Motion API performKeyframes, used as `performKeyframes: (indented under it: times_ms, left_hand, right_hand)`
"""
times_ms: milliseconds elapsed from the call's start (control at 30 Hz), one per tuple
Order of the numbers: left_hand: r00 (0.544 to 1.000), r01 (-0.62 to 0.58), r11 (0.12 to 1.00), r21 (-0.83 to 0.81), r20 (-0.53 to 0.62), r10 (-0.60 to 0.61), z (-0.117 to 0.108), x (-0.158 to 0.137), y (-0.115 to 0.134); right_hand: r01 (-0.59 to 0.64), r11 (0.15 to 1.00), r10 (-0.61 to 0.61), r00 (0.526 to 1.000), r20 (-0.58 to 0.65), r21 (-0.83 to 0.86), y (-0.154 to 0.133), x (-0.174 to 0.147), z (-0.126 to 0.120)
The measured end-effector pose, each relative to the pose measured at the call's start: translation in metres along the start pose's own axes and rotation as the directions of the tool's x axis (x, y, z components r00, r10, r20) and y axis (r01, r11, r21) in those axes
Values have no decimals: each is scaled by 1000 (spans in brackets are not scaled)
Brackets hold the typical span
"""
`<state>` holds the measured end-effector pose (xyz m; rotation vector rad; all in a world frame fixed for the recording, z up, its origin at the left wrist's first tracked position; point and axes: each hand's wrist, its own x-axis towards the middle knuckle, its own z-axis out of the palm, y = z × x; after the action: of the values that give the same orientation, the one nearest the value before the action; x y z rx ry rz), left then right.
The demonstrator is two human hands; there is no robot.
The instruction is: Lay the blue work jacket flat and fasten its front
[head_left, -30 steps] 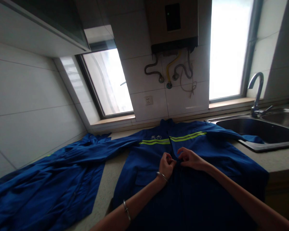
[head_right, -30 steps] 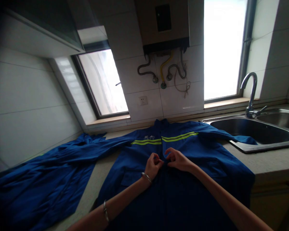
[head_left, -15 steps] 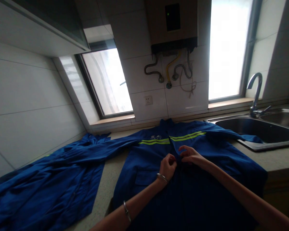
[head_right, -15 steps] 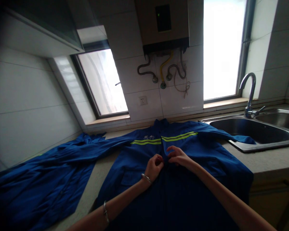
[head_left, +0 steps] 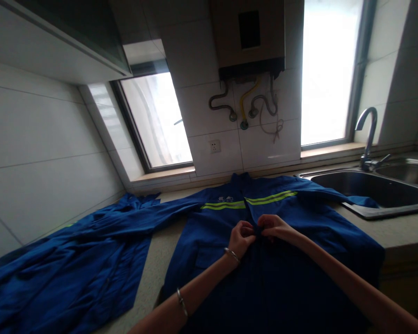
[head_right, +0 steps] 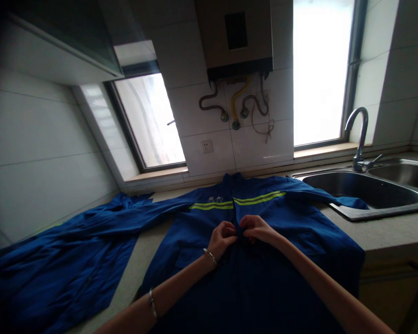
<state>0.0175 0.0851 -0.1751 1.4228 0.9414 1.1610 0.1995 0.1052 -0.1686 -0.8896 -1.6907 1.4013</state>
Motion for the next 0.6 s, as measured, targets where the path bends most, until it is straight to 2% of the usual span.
performKeyframes:
  times_ms: [100, 267, 467, 600]
  left_hand:
    - [998, 57, 996, -74, -26, -59, 2, 0, 3]
    - [994, 96, 992, -87, -43, -100, 2, 3, 1]
    - [982, 187, 977, -99, 13, -187, -5, 12, -6]
    - [957, 282, 953, -115, 104, -271, -5, 13, -1]
  right_hand:
    - [-6, 1000, 6, 1000, -12, -19, 0, -1, 0]
    - [4, 998, -5, 1000, -18, -64, -2, -3, 1]
    - [29, 994, -27, 999, 16, -104, -8, -6, 4]
    - [42, 993, -39, 999, 24, -110, -10, -6, 7]
